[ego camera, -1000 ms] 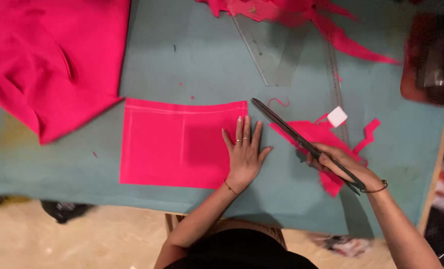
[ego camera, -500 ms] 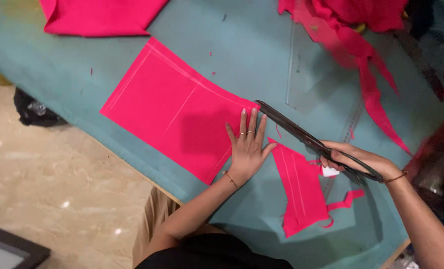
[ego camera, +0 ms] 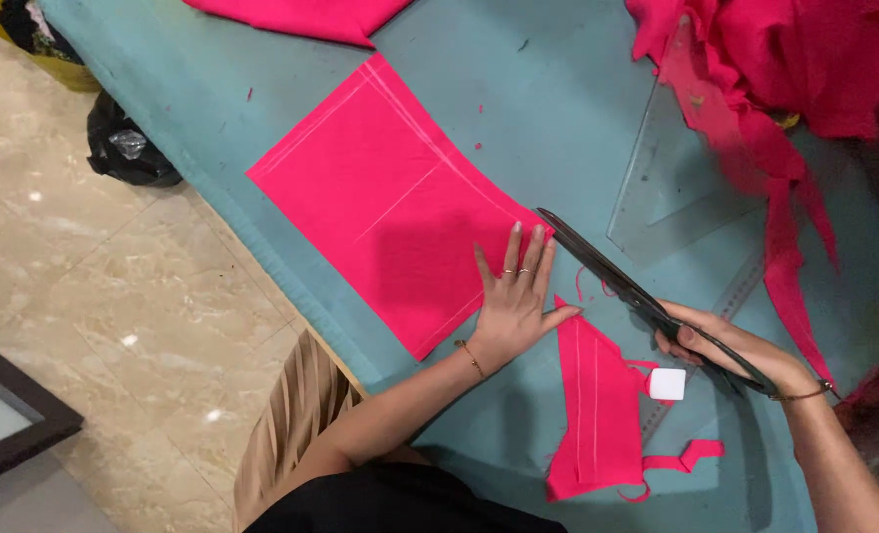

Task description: Measure, draft pattern lines using rulers and tailor's chalk on pink fabric, and cut out the template with fabric shears.

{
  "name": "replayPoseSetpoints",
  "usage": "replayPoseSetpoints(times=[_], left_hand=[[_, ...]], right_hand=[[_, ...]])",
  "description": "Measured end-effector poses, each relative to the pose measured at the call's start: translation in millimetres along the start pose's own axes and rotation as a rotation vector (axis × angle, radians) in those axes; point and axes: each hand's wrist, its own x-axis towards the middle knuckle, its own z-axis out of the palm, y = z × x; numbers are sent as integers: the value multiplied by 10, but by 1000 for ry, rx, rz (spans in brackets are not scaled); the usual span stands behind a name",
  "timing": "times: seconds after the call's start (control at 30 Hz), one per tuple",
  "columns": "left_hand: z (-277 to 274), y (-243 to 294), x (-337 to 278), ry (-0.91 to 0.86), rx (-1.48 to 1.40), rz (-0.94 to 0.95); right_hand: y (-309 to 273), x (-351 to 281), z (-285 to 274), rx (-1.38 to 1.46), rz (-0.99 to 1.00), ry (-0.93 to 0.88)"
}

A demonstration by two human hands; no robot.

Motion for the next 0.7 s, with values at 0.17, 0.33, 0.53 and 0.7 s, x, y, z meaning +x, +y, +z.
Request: replayPoseSetpoints(times=[0.17,0.33,0.53,0.7], left_hand=[[4,3,-13,-4,-6,-7],[11,2,-28,-5,63,11],[52,-10,-57,31,-44,1],[8,-9,-32,5,-20,-20]], right_hand=[[-29,-24,-11,-14,20,-6],[-149,-40,14,-65,-14,-9],[84,60,35,-257,80,116],[-5,105,142,-406,133,238]])
